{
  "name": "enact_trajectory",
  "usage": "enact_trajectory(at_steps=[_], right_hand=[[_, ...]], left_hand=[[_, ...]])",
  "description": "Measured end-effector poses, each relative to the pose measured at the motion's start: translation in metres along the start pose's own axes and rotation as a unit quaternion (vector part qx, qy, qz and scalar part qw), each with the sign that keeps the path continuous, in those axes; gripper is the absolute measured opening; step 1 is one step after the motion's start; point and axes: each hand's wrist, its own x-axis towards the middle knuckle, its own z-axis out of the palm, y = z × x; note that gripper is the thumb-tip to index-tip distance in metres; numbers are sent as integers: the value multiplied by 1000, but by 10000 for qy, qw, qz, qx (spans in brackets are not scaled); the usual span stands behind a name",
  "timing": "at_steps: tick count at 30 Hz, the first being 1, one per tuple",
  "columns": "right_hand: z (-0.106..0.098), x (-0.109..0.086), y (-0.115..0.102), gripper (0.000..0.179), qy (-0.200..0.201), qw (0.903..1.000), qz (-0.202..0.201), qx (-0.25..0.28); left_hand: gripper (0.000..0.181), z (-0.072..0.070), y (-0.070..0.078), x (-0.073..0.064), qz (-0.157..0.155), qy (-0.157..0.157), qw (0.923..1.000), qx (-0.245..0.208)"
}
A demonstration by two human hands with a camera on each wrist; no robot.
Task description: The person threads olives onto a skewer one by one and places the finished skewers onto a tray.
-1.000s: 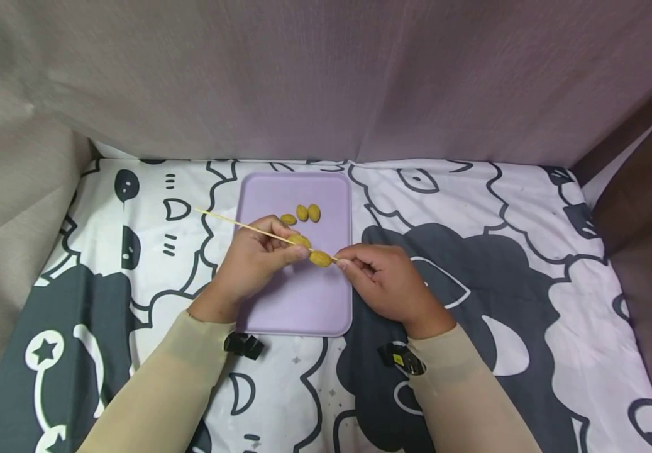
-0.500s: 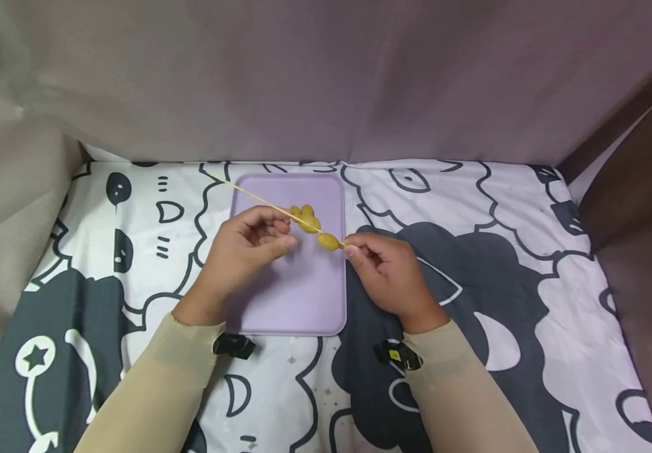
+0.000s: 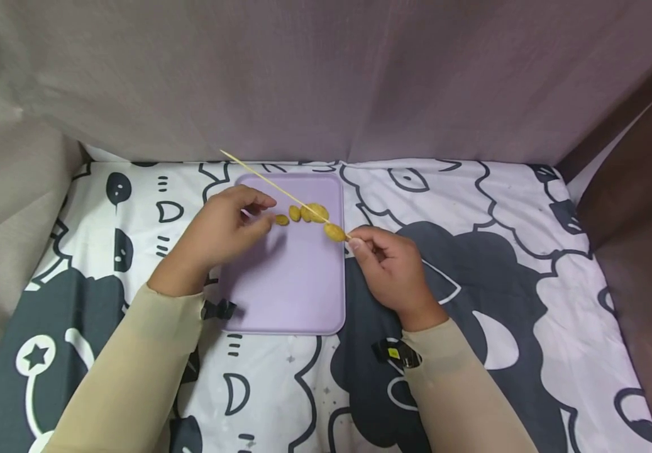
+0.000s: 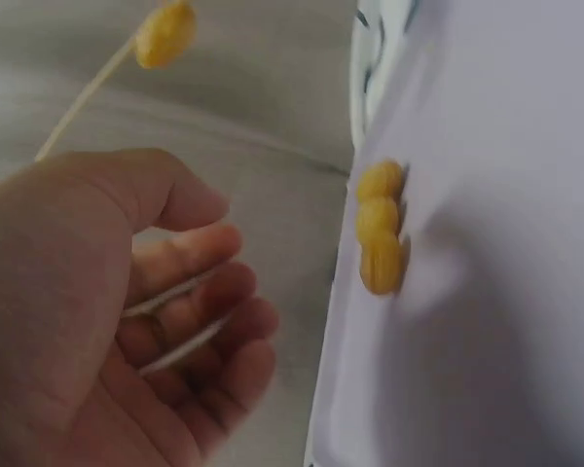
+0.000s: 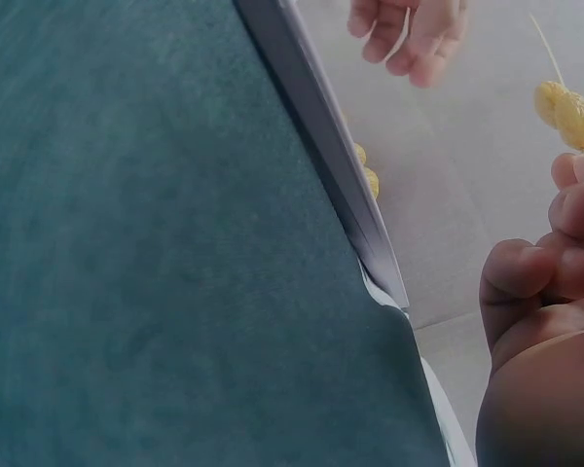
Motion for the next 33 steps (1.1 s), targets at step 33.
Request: enact_trajectory(at_steps=[33], right_hand=[[0, -1, 7, 22, -48, 9999, -41, 132]], left_hand=[[21, 20, -9, 28, 636, -1189, 9822, 1309]])
